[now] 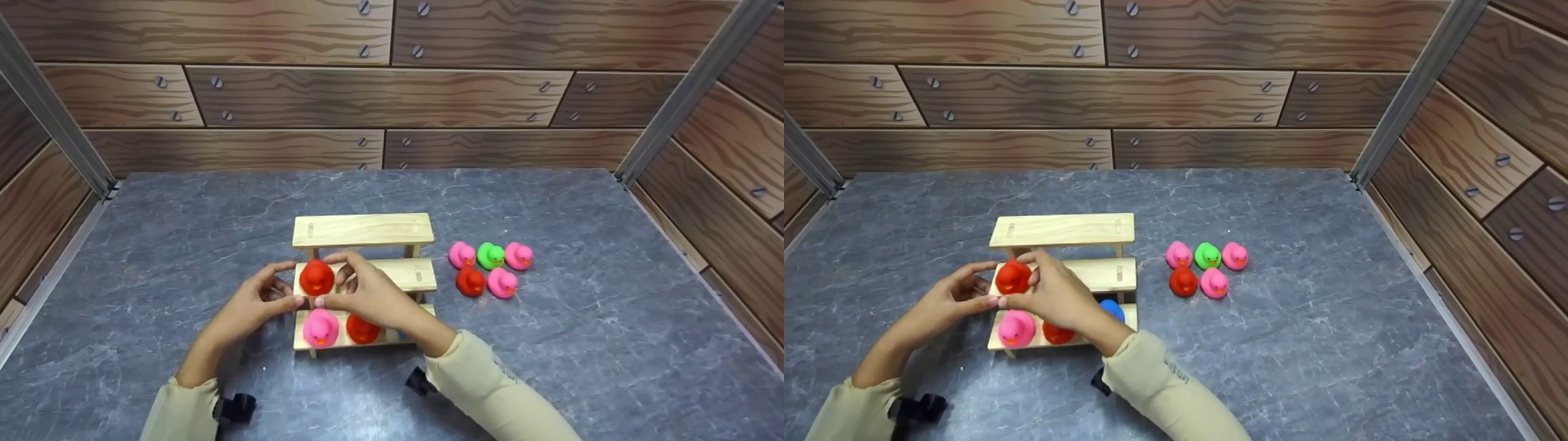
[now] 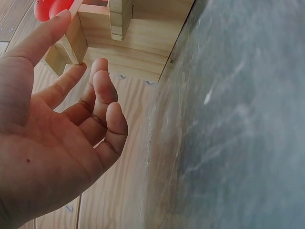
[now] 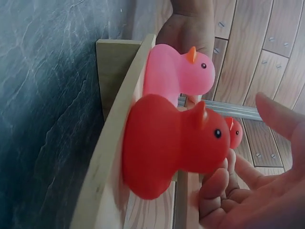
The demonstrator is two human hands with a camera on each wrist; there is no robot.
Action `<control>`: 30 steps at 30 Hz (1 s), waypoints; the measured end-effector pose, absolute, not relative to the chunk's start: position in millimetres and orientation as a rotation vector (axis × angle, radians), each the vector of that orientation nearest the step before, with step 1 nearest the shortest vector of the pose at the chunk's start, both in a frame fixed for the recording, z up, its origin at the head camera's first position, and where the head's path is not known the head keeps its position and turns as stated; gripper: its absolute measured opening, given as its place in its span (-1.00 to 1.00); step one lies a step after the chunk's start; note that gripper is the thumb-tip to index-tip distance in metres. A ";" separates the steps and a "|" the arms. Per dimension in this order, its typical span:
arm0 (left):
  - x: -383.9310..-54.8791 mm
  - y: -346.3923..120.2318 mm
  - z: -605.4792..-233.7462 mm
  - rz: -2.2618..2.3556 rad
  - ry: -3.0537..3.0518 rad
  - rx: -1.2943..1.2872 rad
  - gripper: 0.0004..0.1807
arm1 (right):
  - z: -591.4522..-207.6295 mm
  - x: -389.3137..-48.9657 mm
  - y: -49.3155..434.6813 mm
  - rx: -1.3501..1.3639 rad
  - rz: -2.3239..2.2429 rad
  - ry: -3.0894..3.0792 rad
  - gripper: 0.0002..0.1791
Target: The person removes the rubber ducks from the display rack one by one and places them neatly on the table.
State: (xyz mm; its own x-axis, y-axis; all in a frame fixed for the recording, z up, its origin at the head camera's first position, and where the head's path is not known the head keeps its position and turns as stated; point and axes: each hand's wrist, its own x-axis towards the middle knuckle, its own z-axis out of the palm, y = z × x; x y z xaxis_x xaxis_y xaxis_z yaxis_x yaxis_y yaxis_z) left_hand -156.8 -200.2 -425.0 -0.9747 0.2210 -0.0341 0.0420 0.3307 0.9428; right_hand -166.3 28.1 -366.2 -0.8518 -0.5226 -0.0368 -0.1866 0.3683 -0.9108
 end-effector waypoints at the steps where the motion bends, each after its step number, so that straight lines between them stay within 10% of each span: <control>1: -156.9 -200.2 -424.9 1.716 2.429 0.238 -0.27 | -366.5 -166.6 27.0 -0.614 -1.468 2.324 -0.34; 30: -156.4 -201.1 -424.1 1.698 2.433 0.238 -0.29 | -364.4 -172.5 14.1 -0.557 -1.155 2.583 -0.47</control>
State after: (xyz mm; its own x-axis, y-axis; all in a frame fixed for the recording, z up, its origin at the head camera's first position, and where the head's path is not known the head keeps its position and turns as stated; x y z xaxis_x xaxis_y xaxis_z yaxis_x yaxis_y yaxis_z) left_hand -156.4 -201.1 -424.1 -0.9737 0.2238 -0.0437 0.0361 0.3405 0.9395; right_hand -172.5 14.1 -364.4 -0.8938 -0.4420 -0.0759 -0.2381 0.6111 -0.7549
